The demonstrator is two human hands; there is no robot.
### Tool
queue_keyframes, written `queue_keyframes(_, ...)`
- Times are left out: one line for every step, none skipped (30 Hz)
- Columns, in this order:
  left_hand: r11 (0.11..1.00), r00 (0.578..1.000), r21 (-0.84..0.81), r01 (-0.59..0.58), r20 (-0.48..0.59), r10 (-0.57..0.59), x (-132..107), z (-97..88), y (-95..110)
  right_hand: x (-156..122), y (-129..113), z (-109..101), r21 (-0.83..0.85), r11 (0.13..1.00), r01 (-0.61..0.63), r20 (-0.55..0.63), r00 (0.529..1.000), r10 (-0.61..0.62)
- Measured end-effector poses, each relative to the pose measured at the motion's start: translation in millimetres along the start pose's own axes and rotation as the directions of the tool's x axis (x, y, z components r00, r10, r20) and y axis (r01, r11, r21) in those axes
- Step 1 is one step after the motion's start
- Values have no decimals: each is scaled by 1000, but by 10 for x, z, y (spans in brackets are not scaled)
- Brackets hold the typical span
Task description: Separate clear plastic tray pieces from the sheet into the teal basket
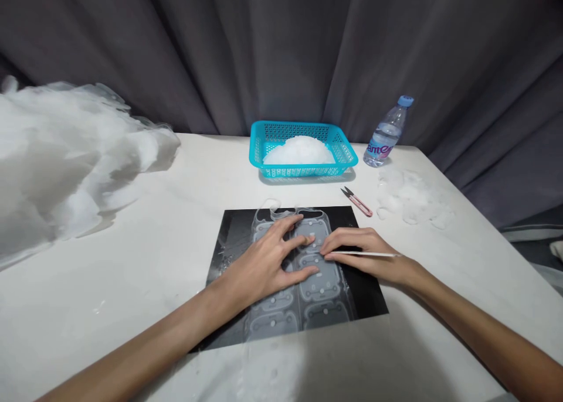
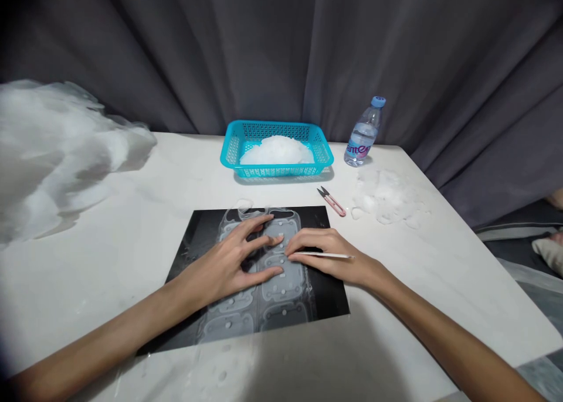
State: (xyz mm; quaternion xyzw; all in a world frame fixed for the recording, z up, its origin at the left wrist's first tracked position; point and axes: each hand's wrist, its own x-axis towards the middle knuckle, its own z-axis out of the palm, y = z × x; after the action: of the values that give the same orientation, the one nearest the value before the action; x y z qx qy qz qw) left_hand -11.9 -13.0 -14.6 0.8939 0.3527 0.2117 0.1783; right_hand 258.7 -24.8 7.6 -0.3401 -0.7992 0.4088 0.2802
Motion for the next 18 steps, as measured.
queue_keyframes(1000, 1000, 0, 0, -1, 0, 3, 1, -3, -4, 9, 3, -4, 1000, 9, 3, 1000, -8)
queue_keyframes(1000, 1000, 1, -2, -2, 2, 4, 2, -5, -8, 22, 9, -10, 1000, 22, 6, 1000, -22)
queue_keyframes(1000, 1000, 1, -4, -5, 4, 6, 4, -6, -14, 36, 16, -18, 999, 40, 7, 999, -39)
queue_keyframes(1000, 1000, -1, -5, -6, 5, 6, 6, -7, -20, 51, 24, -27, 998, 59, 9, 998, -59)
queue_keyframes(1000, 1000, -2, -5, -8, 5, 6, 8, -7, -26, 64, 33, -34, 996, 79, 9, 997, -79)
queue_keyframes(1000, 1000, -3, -3, -7, 3, 5, 10, -7, -31, 74, 41, -42, 995, 95, 9, 995, -95)
queue_keyframes(1000, 1000, -3, -2, -7, 2, 5, 11, -7, -35, 79, 46, -51, 993, 109, 12, 994, -109)
queue_keyframes(1000, 1000, -1, 1, -5, -1, 5, 13, -8, -37, 78, 47, -64, 991, 121, 19, 993, -121)
queue_keyframes(1000, 1000, 2, 2, -5, -2, 5, 15, -9, -37, 71, 44, -78, 988, 132, 29, 991, -130)
queue_keyframes(1000, 1000, 3, 1, -5, -1, 6, 18, -11, -35, 59, 36, -96, 985, 142, 43, 989, -139)
queue_keyframes(1000, 1000, 2, -2, -9, 2, 9, 21, -13, -33, 41, 23, -117, 981, 154, 60, 987, -148)
queue_keyframes(1000, 1000, -1, -5, -11, 5, 12, 25, -15, -31, 22, 7, -141, 976, 168, 76, 984, -159)
queue_keyframes(1000, 1000, -5, -7, -15, 7, 14, 28, -17, -31, 1, -13, -163, 970, 179, 91, 982, -166)
queue_keyframes(1000, 1000, -9, -7, -18, 7, 16, 30, -18, -34, -17, -36, -181, 966, 182, 101, 981, -166)
queue_keyframes(1000, 1000, -13, -6, -20, 5, 16, 30, -17, -40, -32, -60, -195, 964, 181, 109, 981, -162)
queue_keyframes(1000, 1000, -14, -3, -16, 3, 12, 27, -13, -52, -41, -85, -205, 963, 177, 110, 981, -157)
queue_keyframes(1000, 1000, -14, 0, -13, 0, 5, 22, -7, -68, -44, -109, -212, 962, 174, 110, 982, -154)
queue_keyframes(1000, 1000, -12, 3, -7, -3, -7, 14, 1, -88, -41, -134, -215, 962, 170, 107, 983, -149)
